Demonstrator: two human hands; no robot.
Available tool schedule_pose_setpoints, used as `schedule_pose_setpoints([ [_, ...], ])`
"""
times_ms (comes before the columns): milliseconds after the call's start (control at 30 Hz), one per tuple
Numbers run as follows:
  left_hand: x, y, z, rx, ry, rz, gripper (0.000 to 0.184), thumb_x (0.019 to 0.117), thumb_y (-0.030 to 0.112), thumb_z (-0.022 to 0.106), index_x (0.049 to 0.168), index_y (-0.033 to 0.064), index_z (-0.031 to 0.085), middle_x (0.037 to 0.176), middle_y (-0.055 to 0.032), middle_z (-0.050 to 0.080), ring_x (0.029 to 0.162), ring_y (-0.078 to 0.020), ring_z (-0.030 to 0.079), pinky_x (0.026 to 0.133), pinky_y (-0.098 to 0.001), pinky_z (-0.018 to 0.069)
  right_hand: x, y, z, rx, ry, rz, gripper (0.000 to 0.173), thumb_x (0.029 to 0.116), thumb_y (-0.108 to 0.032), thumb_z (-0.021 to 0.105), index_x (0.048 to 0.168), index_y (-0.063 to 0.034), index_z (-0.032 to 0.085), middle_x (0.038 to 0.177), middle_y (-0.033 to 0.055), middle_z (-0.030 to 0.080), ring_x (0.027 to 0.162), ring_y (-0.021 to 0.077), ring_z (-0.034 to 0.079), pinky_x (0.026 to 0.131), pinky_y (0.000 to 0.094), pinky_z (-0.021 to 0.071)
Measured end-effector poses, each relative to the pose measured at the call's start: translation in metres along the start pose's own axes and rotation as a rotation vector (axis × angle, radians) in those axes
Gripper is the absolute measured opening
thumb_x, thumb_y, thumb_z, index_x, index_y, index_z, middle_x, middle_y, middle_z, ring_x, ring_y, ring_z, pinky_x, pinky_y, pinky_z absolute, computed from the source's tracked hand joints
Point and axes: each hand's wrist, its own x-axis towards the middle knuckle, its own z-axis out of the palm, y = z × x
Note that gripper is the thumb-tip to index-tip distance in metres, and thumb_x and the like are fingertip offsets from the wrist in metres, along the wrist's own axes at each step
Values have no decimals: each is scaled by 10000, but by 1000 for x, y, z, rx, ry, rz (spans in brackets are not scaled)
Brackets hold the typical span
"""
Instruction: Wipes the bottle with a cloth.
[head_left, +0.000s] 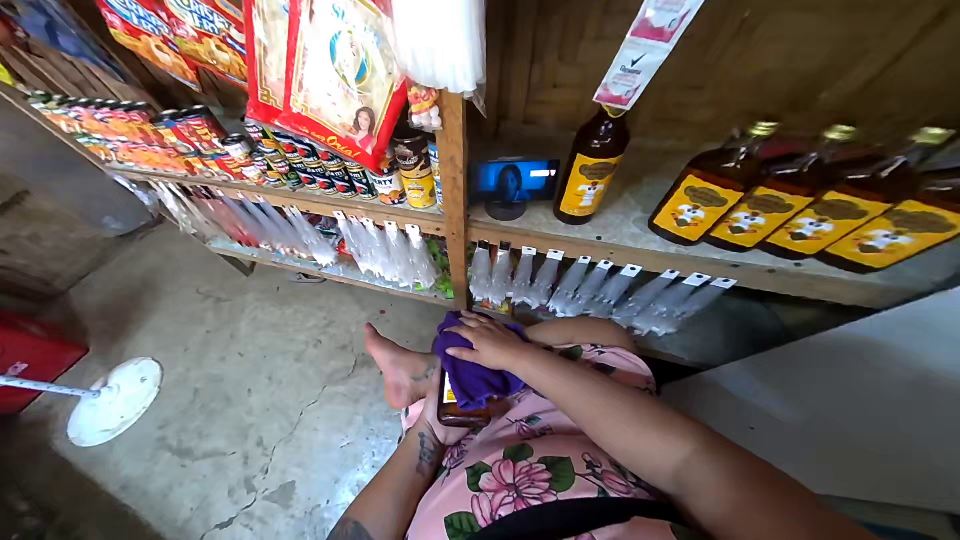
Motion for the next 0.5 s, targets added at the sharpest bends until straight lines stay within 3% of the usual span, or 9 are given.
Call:
schedule_pose_setpoints([
  [67, 4, -2, -5, 32, -120, 58, 882, 938, 802, 110, 1127, 134, 653, 1014, -96, 743, 946, -223, 721, 803, -415, 603, 1, 7, -2, 17, 0, 45, 663, 1033, -614, 407, 1541, -192, 464, 1641, 119, 353, 1527, 312, 303, 1224, 551, 251],
  [133, 21, -3, -39, 12, -325, 64, 894, 837, 880, 394, 1272, 140, 644, 1207, -142, 699, 1135, -287, 668, 949, -495, 553, 3, 13, -4, 33, -2, 62, 685, 1041, -617, 375, 1552, -165, 444, 1647, 132, 337, 1501, 318, 354, 1216, 547, 276],
  [200, 31, -3, -54, 16, -368, 49, 905, 792, 869, 508, 1322, 144, 622, 1262, -168, 671, 1175, -321, 646, 978, -532, 534, 4, 17, -3, 64, 17, 62, 674, 1054, -593, 365, 1556, -149, 435, 1635, 150, 353, 1467, 334, 407, 1195, 551, 314],
  [300, 30, -2, -51, 73, -289, 15, 913, 790, 883, 482, 1274, 129, 653, 1172, -175, 700, 1080, -323, 681, 916, -519, 565, 3, 24, -2, 179, 114, 49, 614, 1065, -511, 428, 1542, -125, 448, 1556, 190, 449, 1407, 348, 478, 1167, 542, 367],
  [400, 25, -3, -48, 234, -194, -5, 883, 799, 874, 486, 1268, 148, 663, 1149, -132, 726, 1072, -277, 702, 917, -484, 583, -2, 33, -4, 449, 234, 7, 614, 1016, -387, 613, 1517, -66, 462, 1488, 198, 525, 1394, 297, 496, 1181, 480, 367],
  [500, 18, -7, -41, 428, -61, 5, 816, 896, 811, 393, 1261, 118, 623, 1102, -97, 744, 1034, -226, 717, 905, -433, 595, -10, 38, -7, 696, 312, 43, 609, 945, -293, 735, 1447, -28, 514, 1359, 205, 614, 1275, 250, 588, 1110, 432, 449],
])
